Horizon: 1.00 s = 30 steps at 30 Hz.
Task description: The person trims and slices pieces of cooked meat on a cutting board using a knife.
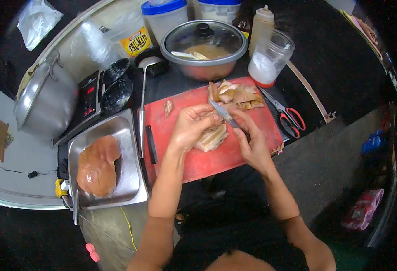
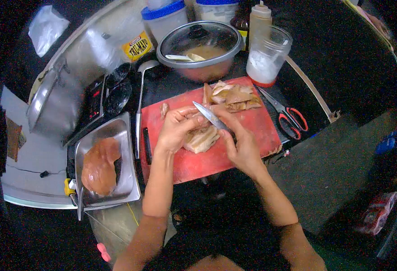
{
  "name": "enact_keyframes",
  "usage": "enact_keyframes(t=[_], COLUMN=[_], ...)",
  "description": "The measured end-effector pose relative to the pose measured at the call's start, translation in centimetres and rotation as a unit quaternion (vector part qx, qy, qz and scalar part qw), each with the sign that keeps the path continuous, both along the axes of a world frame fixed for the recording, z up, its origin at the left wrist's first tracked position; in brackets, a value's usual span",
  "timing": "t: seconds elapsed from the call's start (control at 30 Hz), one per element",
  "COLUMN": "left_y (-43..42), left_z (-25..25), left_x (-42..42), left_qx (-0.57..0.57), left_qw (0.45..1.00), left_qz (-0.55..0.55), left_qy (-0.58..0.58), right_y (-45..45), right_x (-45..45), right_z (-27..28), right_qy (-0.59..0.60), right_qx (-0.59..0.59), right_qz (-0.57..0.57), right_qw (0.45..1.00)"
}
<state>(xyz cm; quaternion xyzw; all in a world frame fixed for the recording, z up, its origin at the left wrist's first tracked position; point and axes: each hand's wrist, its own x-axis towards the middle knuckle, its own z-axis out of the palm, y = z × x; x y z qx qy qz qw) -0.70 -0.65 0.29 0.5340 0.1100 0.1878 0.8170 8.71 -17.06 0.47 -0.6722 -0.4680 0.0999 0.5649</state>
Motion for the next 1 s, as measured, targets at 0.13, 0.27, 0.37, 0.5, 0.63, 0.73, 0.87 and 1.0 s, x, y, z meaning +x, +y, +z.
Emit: enact_keyframes(t=[0.13,0.27,0.37,0.5,0.63,0.73,0.87,1.0], left_y=[-0.1,-0.4,-0.1,0.5,1.5,1.3,0.9,2.3], left_z=[-0.4,1.1,0.9,0.2,0.0,1.9,4.2,2.4], left_x=[0.1,-0.2,-0.2,0.3,0.8,1.6,4.5,7.9], left_qx=[0.003,0.028,0.045,0.050,0.100,0.182,0.232,0.400], left_qw=[1.000,0.999,0.998,0.996,0.987,0.973,0.962,0.895], left_qz=[0.009,0.021,0.036,0.075,0.124,0.130,0.101,0.084], left_qy=[0.005,0.032,0.026,0.024,0.022,0.064,0.102,0.178], right_y=[-0.3,-0.7,-2.9,-6.5,-9.9,-11.5,-12.6,-12.9], right_x=[0.6,2.3,3.5,4.0,3.8,4.2,3.8,3.2], right_z=[0.3,0.3,1.3,1.8,1.7,0.6,0.5,0.6], right_qy=[-0.043,-0.047,-0.018,0.007,0.058,-0.006,0.048,0.070], right_qx=[-0.029,0.050,0.011,-0.014,-0.024,-0.004,-0.027,-0.026], right_qz=[-0.001,-0.067,-0.107,-0.168,-0.181,-0.188,-0.172,-0.157], right_qw=[0.999,0.995,0.994,0.986,0.982,0.982,0.984,0.985])
